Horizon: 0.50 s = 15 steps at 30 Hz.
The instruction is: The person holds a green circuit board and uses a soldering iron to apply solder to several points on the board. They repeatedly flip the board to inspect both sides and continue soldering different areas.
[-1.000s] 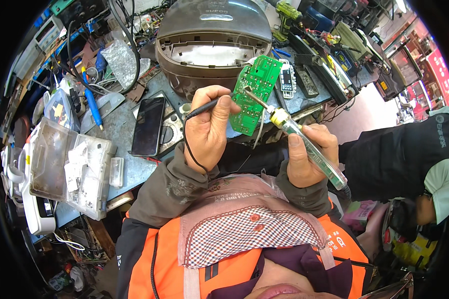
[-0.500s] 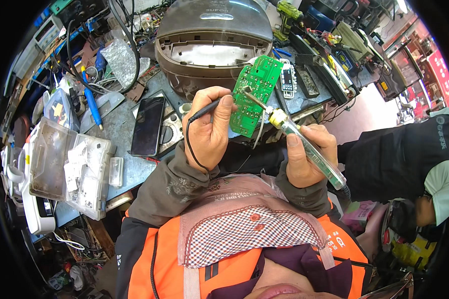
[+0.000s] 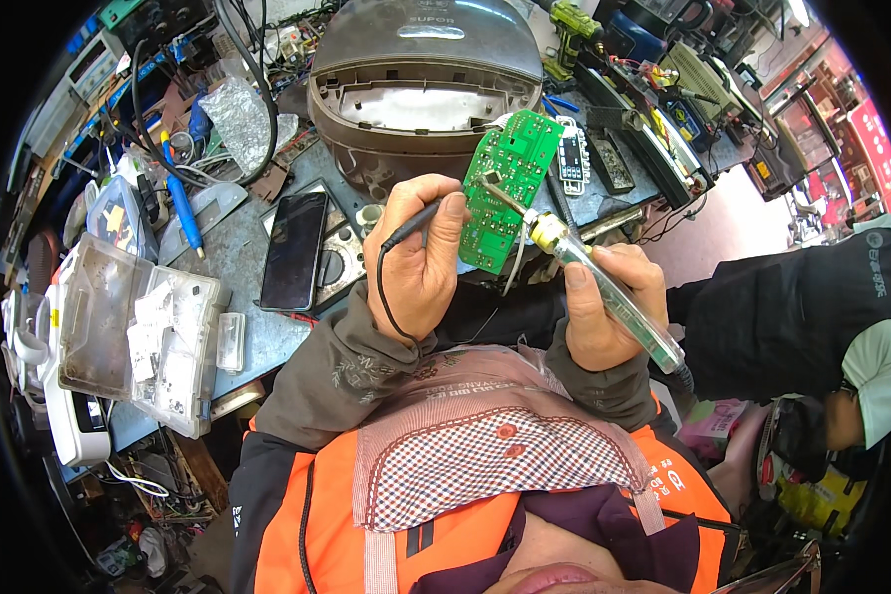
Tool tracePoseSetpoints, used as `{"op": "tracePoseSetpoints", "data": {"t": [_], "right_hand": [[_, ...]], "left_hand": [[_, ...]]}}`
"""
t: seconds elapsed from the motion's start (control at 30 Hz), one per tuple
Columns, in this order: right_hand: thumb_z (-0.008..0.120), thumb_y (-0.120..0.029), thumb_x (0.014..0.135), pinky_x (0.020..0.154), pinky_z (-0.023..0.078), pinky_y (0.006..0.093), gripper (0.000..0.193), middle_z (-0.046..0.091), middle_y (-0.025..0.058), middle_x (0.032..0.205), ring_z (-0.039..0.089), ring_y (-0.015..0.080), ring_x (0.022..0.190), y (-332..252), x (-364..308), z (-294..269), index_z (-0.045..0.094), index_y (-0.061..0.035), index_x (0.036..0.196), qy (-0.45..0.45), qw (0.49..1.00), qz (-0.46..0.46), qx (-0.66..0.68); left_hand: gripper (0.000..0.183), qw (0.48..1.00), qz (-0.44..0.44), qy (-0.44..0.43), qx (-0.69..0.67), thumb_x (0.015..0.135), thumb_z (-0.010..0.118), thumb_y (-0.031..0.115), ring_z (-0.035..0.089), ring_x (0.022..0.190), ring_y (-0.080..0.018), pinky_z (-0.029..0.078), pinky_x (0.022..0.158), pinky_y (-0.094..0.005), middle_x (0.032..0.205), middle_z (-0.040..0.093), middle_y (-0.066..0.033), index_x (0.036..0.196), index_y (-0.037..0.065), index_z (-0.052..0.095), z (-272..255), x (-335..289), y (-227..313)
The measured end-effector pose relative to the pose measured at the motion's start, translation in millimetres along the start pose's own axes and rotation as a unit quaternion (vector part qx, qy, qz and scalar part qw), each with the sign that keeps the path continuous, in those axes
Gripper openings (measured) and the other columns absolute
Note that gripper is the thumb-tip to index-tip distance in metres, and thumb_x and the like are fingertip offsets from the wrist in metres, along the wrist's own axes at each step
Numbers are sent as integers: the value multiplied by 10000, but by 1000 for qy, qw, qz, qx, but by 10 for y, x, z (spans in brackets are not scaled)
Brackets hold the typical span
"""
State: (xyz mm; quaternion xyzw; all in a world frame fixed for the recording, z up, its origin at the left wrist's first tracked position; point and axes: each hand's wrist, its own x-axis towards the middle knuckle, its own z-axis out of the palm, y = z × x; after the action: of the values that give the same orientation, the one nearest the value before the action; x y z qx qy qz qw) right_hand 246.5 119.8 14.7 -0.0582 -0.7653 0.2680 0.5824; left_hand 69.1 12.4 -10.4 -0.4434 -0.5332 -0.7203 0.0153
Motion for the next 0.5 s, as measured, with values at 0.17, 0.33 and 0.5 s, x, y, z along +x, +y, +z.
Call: {"op": "tracePoseSetpoints", "data": {"t": [0.17, 0.33, 0.5], "right_hand": [[835, -32, 886, 658, 546, 309, 289, 729, 129, 869, 696, 201, 725, -23, 6, -5, 642, -7, 1099, -6, 1000, -2, -17], [831, -32, 887, 653, 547, 311, 284, 725, 127, 861, 693, 201, 716, -36, 22, 0, 641, -8, 1096, -6, 1000, -8, -12], [830, -31, 881, 645, 544, 312, 293, 720, 132, 854, 689, 202, 705, -39, 23, -10, 635, -7, 1098, -10, 1000, -8, -10]], "left_hand": [[166, 1000, 1, -3, -4, 1090, 652, 136, 670, 785, -151, 534, 711, -281, 907, 696, -84, 1179, -3, 639, -2, 1, -15], [167, 1000, 3, -6, -6, 1087, 656, 134, 673, 791, -151, 538, 716, -280, 911, 697, -87, 1179, -5, 641, -4, 12, -3], [164, 1000, 5, -9, -5, 1087, 655, 129, 678, 797, -154, 541, 721, -281, 919, 699, -90, 1175, -8, 643, 0, 16, -10]]}}
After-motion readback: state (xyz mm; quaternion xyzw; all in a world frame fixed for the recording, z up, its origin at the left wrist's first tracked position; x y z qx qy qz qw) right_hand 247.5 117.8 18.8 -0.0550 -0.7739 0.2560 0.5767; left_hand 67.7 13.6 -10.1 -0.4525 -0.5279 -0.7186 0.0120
